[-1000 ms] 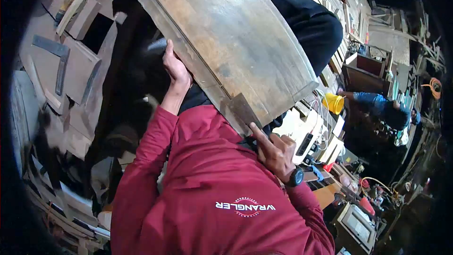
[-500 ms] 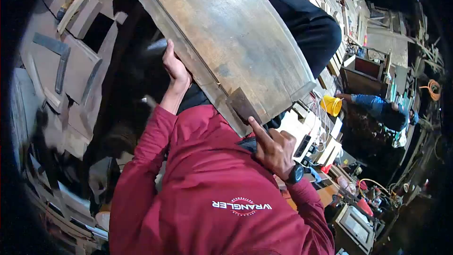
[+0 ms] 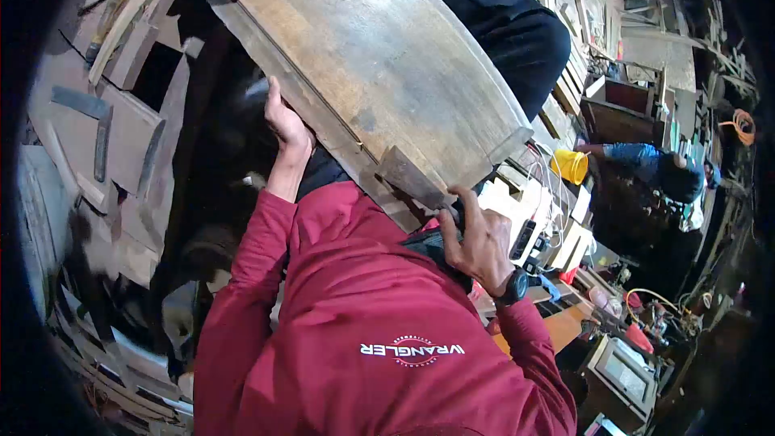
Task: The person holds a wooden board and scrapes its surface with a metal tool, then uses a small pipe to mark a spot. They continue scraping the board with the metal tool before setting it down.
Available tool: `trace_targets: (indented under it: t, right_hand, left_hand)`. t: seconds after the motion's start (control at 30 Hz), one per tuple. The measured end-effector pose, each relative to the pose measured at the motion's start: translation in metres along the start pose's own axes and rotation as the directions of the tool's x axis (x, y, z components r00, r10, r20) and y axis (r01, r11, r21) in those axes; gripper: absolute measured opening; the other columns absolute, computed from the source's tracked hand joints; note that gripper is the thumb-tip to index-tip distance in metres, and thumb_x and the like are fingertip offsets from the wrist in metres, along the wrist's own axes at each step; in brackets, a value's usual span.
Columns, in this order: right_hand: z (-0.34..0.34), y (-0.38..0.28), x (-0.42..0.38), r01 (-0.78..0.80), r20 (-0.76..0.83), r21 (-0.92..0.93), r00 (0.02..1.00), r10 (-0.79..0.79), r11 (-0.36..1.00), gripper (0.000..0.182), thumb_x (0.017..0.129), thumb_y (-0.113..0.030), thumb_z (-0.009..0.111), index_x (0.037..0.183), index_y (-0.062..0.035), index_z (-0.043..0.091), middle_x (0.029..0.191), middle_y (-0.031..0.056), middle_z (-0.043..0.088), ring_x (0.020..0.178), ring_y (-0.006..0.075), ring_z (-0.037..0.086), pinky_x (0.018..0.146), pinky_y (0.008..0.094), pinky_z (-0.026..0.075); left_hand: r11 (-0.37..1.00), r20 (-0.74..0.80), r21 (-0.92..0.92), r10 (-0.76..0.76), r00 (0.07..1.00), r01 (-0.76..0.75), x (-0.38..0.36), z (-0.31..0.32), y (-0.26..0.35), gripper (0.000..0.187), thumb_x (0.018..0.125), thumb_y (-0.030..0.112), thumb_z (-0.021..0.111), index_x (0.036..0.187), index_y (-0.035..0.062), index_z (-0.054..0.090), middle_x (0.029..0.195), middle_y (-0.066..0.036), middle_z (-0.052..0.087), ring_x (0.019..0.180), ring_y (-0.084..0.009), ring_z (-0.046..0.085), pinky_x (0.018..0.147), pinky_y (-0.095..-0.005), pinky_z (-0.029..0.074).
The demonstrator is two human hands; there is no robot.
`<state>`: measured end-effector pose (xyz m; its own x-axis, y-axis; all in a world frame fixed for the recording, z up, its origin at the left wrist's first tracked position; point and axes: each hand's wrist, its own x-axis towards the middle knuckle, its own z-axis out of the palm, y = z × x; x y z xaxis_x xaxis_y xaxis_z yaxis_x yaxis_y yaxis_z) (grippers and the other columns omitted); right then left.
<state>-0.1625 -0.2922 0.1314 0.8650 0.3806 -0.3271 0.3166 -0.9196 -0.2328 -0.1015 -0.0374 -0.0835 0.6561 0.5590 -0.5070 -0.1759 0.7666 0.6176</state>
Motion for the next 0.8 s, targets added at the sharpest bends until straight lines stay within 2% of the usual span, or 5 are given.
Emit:
trace_targets:
  t: [0.13,0.33,0.5,0.73,0.8]
  right_hand:
    - [0.001,0.000,-0.008,-0.077,0.005,0.214,0.997,0.077,0.974,0.017,0.095,-0.017,0.059,0.096,-0.0006,0.065,0.070,0.0219,0.065,0.060,0.0406,0.064,0.058,0.0454,0.049]
    - [-0.003,-0.002,-0.009,-0.291,0.197,0.371,0.953,0.232,0.882,0.024,0.099,-0.023,0.060,0.099,-0.0001,0.066,0.069,0.0229,0.065,0.063,0.0415,0.065,0.059,0.0424,0.049]
    - [0.008,0.008,-0.011,-0.381,0.315,0.358,0.909,0.274,0.852,0.034,0.100,-0.031,0.061,0.095,0.0013,0.072,0.070,0.0229,0.066,0.065,0.0345,0.069,0.062,0.0417,0.050]
    - [0.031,0.005,0.003,-0.270,0.196,0.546,0.962,0.193,0.793,0.039,0.100,-0.034,0.061,0.088,0.0022,0.068,0.071,0.0243,0.063,0.063,0.0361,0.062,0.062,0.0433,0.046]
    - [0.034,-0.006,0.006,-0.336,0.260,0.409,0.934,0.245,0.848,0.040,0.100,-0.037,0.061,0.091,0.0023,0.066,0.075,0.0274,0.063,0.070,0.0419,0.064,0.062,0.0442,0.046]
  left_hand:
    - [0.999,0.002,0.051,0.011,1.000,-0.011,0.004,-0.006,-0.001,0.056,0.108,0.044,0.039,0.139,-0.0020,0.051,0.133,-0.012,0.060,0.118,-0.0244,0.058,0.103,-0.0371,0.044]
    - [1.000,-0.024,0.010,0.002,1.000,-0.002,0.009,-0.009,-0.008,0.057,0.107,0.044,0.042,0.139,-0.0025,0.051,0.133,-0.013,0.060,0.118,-0.0255,0.058,0.105,-0.0374,0.043]
    - [0.999,-0.056,0.029,-0.020,0.998,0.021,0.001,0.000,0.000,0.058,0.107,0.044,0.042,0.140,-0.0028,0.050,0.136,-0.013,0.058,0.121,-0.0259,0.057,0.106,-0.0378,0.042]
    - [1.000,-0.022,-0.001,0.023,1.000,-0.023,0.005,0.000,0.000,0.058,0.108,0.043,0.042,0.143,-0.0031,0.048,0.139,-0.013,0.056,0.125,-0.0248,0.054,0.108,-0.0365,0.040]
    - [1.000,-0.024,-0.020,0.008,1.000,-0.009,0.006,-0.004,-0.002,0.059,0.106,0.042,0.046,0.144,-0.0028,0.047,0.145,-0.011,0.052,0.127,-0.0246,0.052,0.111,-0.0365,0.038]
